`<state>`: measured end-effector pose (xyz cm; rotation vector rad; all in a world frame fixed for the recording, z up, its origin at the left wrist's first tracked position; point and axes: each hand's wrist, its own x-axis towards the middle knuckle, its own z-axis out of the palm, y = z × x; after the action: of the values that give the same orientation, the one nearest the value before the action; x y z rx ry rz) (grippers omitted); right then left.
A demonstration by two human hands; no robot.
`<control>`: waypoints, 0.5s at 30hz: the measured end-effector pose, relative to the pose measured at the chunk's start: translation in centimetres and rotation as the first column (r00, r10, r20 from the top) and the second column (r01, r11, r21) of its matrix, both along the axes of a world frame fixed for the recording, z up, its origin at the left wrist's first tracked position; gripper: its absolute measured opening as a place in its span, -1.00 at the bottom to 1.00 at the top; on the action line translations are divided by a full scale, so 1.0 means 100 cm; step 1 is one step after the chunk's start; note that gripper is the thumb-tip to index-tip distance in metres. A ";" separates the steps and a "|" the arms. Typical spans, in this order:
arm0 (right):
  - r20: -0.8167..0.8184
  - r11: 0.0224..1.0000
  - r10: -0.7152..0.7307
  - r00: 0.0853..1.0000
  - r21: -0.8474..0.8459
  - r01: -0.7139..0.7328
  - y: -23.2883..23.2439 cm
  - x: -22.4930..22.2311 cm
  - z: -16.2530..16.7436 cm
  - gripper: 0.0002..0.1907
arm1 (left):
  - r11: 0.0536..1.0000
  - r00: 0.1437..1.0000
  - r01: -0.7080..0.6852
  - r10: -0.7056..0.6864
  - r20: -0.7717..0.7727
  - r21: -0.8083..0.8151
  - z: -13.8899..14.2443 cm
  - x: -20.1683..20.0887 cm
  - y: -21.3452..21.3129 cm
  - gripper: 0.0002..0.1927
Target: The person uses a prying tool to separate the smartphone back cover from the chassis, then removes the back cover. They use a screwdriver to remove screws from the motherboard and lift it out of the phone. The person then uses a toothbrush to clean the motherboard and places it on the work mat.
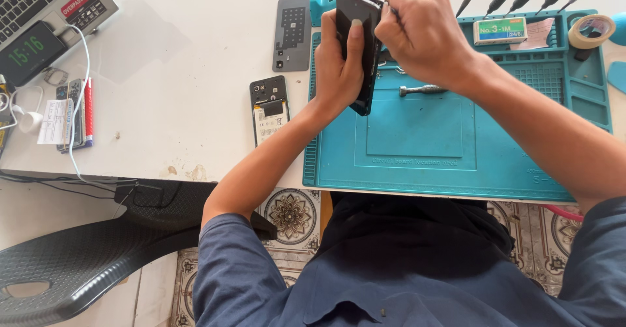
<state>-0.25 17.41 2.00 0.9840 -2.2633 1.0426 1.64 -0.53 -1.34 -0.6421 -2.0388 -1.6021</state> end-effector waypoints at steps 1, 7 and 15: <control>0.031 1.000 0.004 1.000 -0.011 -0.004 0.001 0.000 0.000 -0.66 | 1.000 1.000 0.001 -0.001 0.011 -0.002 0.000 0.000 0.000 -0.70; 0.017 0.999 -0.035 0.999 -0.023 0.035 0.005 -0.004 -0.005 -0.63 | 0.989 0.988 0.150 -0.150 0.034 0.013 -0.007 0.001 -0.006 -0.58; -0.018 0.999 -0.029 0.999 0.028 0.030 0.012 -0.016 -0.012 -0.77 | 0.863 0.773 0.282 -0.463 0.434 0.419 -0.001 -0.003 0.002 -0.54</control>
<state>-1.83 18.64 0.77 0.9645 -2.2772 0.9881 1.38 -0.33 -1.47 -0.5532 -1.9842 -2.5364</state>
